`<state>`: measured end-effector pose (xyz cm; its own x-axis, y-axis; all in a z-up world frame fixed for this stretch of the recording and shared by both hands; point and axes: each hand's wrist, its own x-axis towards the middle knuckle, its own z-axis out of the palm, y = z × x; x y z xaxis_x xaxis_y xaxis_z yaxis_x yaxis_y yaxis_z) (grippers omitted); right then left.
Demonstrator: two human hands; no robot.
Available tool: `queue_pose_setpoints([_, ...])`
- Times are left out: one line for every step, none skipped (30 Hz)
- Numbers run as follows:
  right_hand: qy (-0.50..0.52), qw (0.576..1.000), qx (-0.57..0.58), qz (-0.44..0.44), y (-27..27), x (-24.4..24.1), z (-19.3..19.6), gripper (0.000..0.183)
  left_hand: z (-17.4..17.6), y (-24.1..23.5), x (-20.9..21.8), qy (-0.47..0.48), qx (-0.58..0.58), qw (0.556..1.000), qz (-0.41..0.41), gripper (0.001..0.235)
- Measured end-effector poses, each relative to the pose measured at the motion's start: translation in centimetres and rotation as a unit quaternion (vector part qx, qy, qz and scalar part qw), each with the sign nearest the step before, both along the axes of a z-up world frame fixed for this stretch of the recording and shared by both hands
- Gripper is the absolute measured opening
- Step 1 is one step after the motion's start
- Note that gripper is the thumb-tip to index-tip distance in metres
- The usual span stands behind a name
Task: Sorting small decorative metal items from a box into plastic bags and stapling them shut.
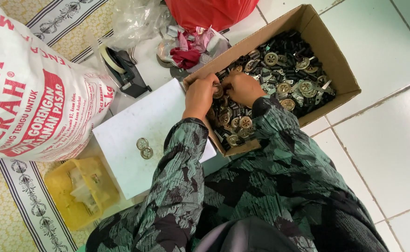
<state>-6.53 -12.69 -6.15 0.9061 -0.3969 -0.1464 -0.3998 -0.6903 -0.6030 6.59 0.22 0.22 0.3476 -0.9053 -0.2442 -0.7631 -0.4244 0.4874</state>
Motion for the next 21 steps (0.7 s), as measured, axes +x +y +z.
queue_pose_setpoints([0.000, 1.000, -0.001, 0.000, 0.0, -0.2, 0.8, 0.017, 0.4, -0.2, 0.0, 0.000, -0.001, 1.000, 0.000, 0.014])
queue_pose_setpoints([-0.011, 0.997, 0.071, -0.015, -0.1, -0.3, 1.6, 0.020, 0.9, -0.5, 0.0, 0.021, -0.006, 1.000, 0.017, 0.013])
queue_pose_setpoints([-0.022, 0.989, 0.143, -0.029, 0.0, -0.5, 2.4, 0.023, 1.3, -0.6, 0.0, 0.042, -0.011, 0.998, 0.034, 0.012])
queue_pose_setpoints([-0.022, 0.989, 0.142, -0.028, -0.1, -0.8, 3.5, 0.023, 1.2, -0.7, 0.0, 0.042, -0.012, 0.998, 0.035, 0.012])
queue_pose_setpoints([-0.053, 0.983, 0.173, -0.037, -0.2, -1.0, 4.7, 0.021, 1.2, -0.7, 0.1, 0.091, -0.049, 0.993, 0.062, 0.013])
queue_pose_setpoints([-0.084, 0.975, 0.203, -0.045, -0.2, -1.2, 5.8, 0.021, 1.2, -0.7, 0.2, 0.139, -0.086, 0.983, 0.088, 0.014])
queue_pose_setpoints([-0.085, 0.975, 0.201, -0.043, -0.2, -1.5, 6.9, 0.021, 1.6, -0.6, 0.1, 0.138, -0.089, 0.982, 0.089, 0.014])
queue_pose_setpoints([-0.097, 0.970, 0.213, -0.064, 0.0, -1.8, 8.0, 0.020, 2.0, -0.5, 0.0, 0.164, -0.124, 0.973, 0.106, 0.013])
queue_pose_setpoints([-0.107, 0.965, 0.224, -0.084, 0.1, -2.2, 9.0, 0.020, 2.5, -0.3, -0.2, 0.190, -0.159, 0.961, 0.124, 0.013])
queue_pose_setpoints([-0.107, 0.966, 0.222, -0.082, 0.4, -2.4, 10.2, 0.020, 2.7, -0.1, -0.2, 0.190, -0.161, 0.960, 0.125, 0.013])
queue_pose_setpoints([-0.122, 0.958, 0.244, -0.093, 0.6, -2.6, 11.3, 0.020, 2.9, 0.0, -0.2, 0.207, -0.185, 0.951, 0.132, 0.013])
queue_pose_setpoints([-0.136, 0.949, 0.266, -0.103, 1.0, -2.7, 12.5, 0.021, 3.1, 0.3, -0.2, 0.225, -0.209, 0.942, 0.138, 0.012])
queue_pose_setpoints([-0.137, 0.950, 0.263, -0.099, 1.1, -2.7, 12.3, 0.021, 3.4, 0.6, -0.4, 0.224, -0.214, 0.940, 0.140, 0.012])
queue_pose_setpoints([-0.151, 0.952, 0.249, -0.090, 1.4, -2.6, 12.3, 0.020, 3.6, 1.0, -0.5, 0.236, -0.231, 0.931, 0.153, 0.013])
queue_pose_setpoints([-0.166, 0.955, 0.235, -0.078, 1.6, -2.5, 12.2, 0.020, 3.9, 1.5, -0.7, 0.248, -0.249, 0.921, 0.168, 0.015])
queue_pose_setpoints([-0.167, 0.956, 0.231, -0.073, 2.1, -2.6, 12.9, 0.020, 4.3, 2.2, -1.2, 0.246, -0.255, 0.920, 0.170, 0.015])
queue_pose_setpoints([-0.162, 0.958, 0.226, -0.068, 2.6, -2.6, 13.6, 0.019, 4.8, 3.0, -1.5, 0.253, -0.264, 0.913, 0.184, 0.016])
queue_pose_setpoints([-0.157, 0.960, 0.221, -0.064, 3.3, -2.5, 14.4, 0.019, 5.3, 3.9, -1.8, 0.260, -0.273, 0.905, 0.198, 0.017])
queue_pose_setpoints([-0.158, 0.962, 0.217, -0.055, 4.2, -2.4, 15.0, 0.019, 5.6, 5.4, -2.3, 0.257, -0.280, 0.902, 0.204, 0.017])
queue_pose_setpoints([-0.139, 0.965, 0.219, -0.048, 5.2, -2.3, 15.6, 0.019, 5.9, 6.9, -2.7, 0.267, -0.281, 0.898, 0.210, 0.018])
queue_pose_setpoints([-0.119, 0.967, 0.220, -0.041, 6.2, -2.2, 16.1, 0.019, 6.1, 8.4, -3.3, 0.277, -0.281, 0.893, 0.218, 0.019])
